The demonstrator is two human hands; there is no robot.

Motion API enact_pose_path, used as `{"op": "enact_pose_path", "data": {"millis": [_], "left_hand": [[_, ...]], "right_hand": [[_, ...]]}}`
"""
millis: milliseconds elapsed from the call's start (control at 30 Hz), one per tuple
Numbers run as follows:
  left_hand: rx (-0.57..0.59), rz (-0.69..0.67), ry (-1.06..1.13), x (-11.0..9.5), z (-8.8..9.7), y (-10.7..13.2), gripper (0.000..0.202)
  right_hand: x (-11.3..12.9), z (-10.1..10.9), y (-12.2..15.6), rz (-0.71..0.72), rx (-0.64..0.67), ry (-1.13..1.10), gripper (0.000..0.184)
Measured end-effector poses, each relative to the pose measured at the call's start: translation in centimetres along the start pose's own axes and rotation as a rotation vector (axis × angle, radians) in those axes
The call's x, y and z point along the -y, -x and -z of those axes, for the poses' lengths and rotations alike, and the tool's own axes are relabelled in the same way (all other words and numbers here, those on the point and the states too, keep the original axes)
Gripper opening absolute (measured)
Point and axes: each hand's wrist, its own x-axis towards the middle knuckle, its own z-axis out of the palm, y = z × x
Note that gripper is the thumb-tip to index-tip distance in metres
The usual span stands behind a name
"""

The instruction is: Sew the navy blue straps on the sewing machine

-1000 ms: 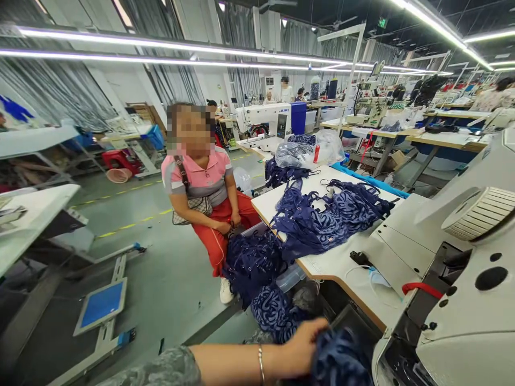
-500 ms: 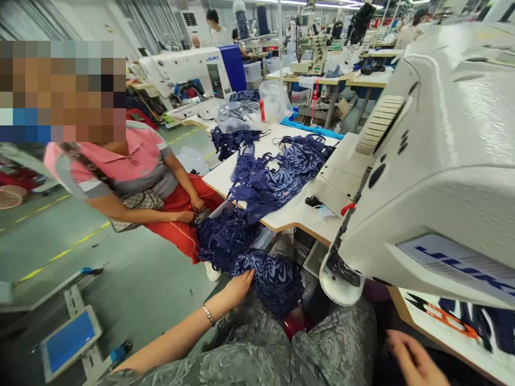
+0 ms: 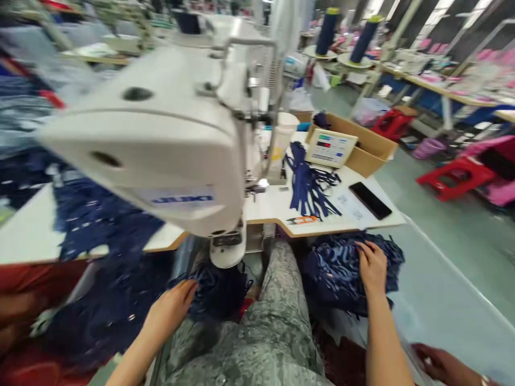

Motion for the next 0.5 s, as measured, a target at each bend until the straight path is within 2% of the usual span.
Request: {"op": "enact_pose_path", "data": {"millis": [100,200,267,367,400,433,467,500], "left_hand": [[-0.029,-0.111,0.127,-1.2,1.0,-1.0,0.034],[0.062,-0.234,0.533,-4.0,2.0,-0.8,0.033],[0.245,-0.351,0.809,-6.7,2.6,-0.1,0.037],[0.667,-0.532,1.244,-11.0,2.5,0.9,0.052],[0.803,-0.526,1.438,-12.2,2.2,1.0,0.063],[0.869,-0.463,1.611,-13.0,1.9,0.9,0.071],[0.781,-0.341,1.773,-13.5,1.6,0.6,0.073],[0.582,-0.194,1.912,-13.6,1.5,0.1,0.069]], "right_hand": [[0.3,2.1,-0.7,-0.044,-0.108,0.017,0.048],[3.6,5.3,-0.5,-0.082,-0.107,0.008,0.04],[7.5,6.9,0.4,-0.107,0.003,-0.042,0.039],[14.1,7.0,2.9,-0.138,0.161,-0.294,0.036],[16.0,6.4,4.0,-0.15,0.209,-0.391,0.035],[17.5,5.6,5.0,-0.146,0.257,-0.473,0.035],[18.6,4.7,6.0,-0.126,0.327,-0.533,0.035],[19.2,3.8,6.8,-0.089,0.404,-0.567,0.035]]}}
